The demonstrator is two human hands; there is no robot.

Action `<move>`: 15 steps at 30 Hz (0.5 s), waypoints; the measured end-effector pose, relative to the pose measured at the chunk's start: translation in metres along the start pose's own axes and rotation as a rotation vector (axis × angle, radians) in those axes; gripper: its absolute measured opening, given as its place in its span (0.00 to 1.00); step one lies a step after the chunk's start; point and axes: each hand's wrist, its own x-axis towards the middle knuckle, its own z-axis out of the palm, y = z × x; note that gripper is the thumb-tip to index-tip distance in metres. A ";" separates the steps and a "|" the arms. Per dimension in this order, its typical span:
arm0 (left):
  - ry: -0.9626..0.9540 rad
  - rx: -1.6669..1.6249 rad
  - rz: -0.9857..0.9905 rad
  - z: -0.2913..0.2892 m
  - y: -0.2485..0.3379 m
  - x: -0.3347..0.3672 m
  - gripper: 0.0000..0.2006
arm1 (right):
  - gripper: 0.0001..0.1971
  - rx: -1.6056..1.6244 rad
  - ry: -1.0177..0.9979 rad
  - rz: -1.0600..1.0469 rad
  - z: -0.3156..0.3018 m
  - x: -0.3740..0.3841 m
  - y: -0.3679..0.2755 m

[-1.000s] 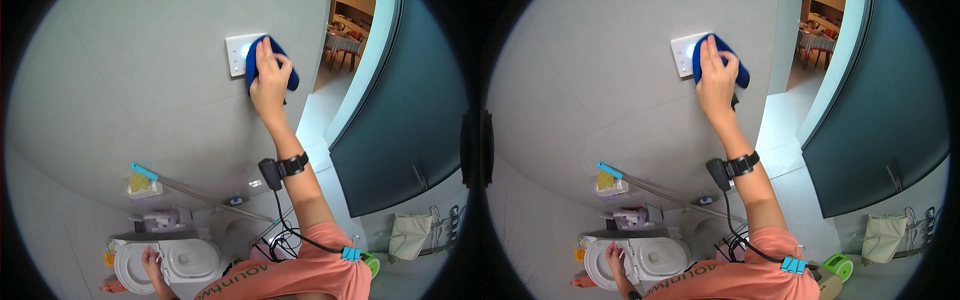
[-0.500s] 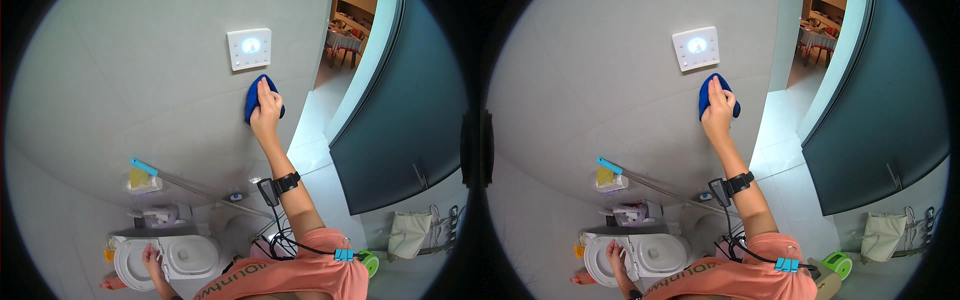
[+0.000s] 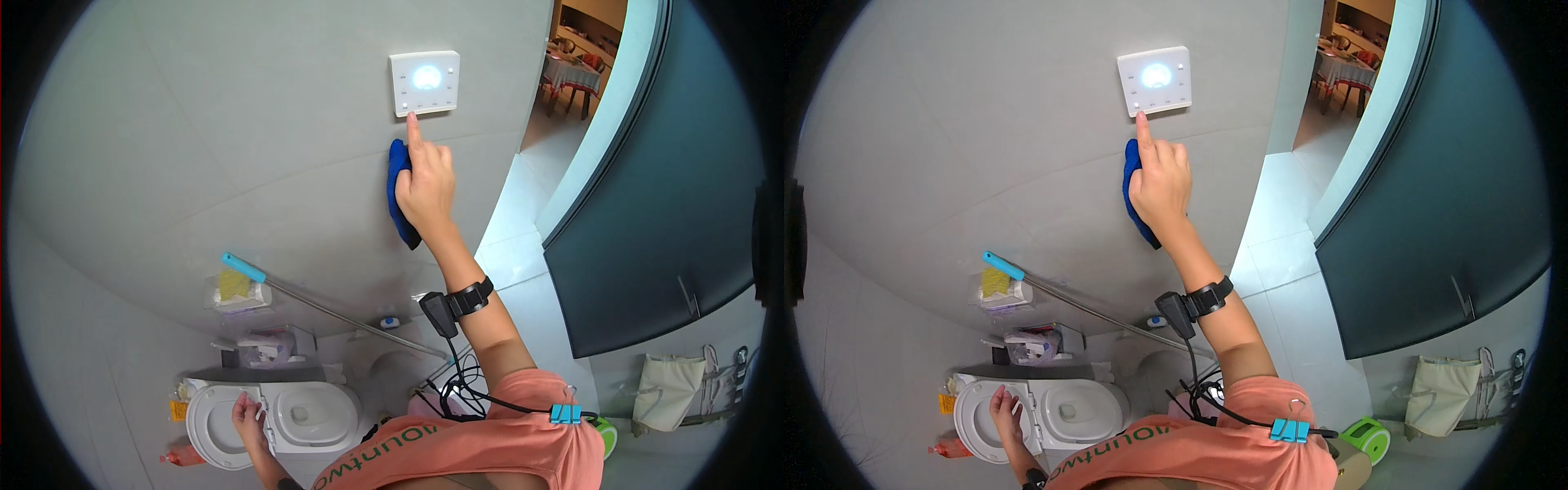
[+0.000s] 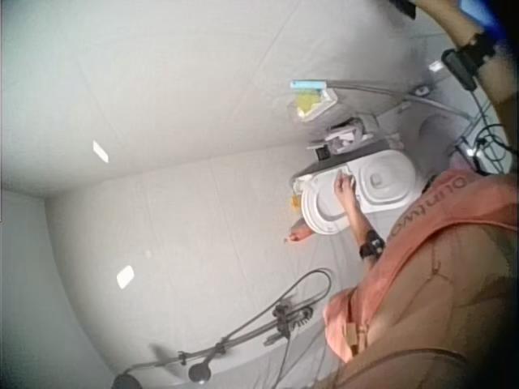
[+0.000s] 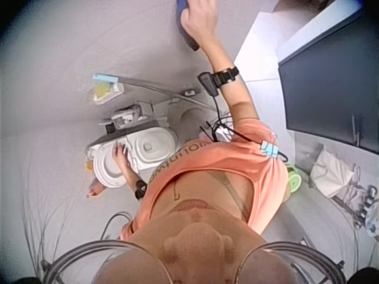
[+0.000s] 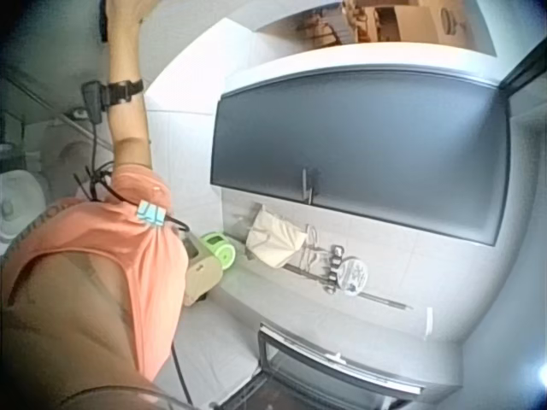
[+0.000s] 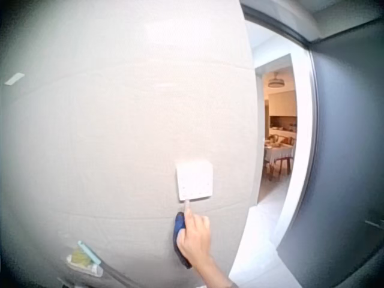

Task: Using a blue cloth to wipe and clean the tiled wall of a bathroom.

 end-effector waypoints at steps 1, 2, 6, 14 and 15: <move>0.001 -0.003 0.001 0.000 0.000 0.000 0.18 | 0.39 0.000 0.001 -0.001 0.001 0.001 -0.002; 0.001 -0.004 0.002 0.000 0.000 0.000 0.18 | 0.40 -0.017 -0.054 0.046 0.001 0.002 -0.005; 0.007 -0.003 0.008 -0.009 -0.008 0.004 0.18 | 0.40 -0.023 -0.085 0.066 0.008 0.003 -0.005; 0.000 -0.025 0.024 -0.014 -0.014 0.007 0.17 | 0.41 -0.019 -0.089 0.066 0.011 0.005 -0.003; 0.000 -0.030 0.020 -0.013 -0.014 0.007 0.17 | 0.42 -0.015 -0.089 0.068 0.011 0.005 -0.003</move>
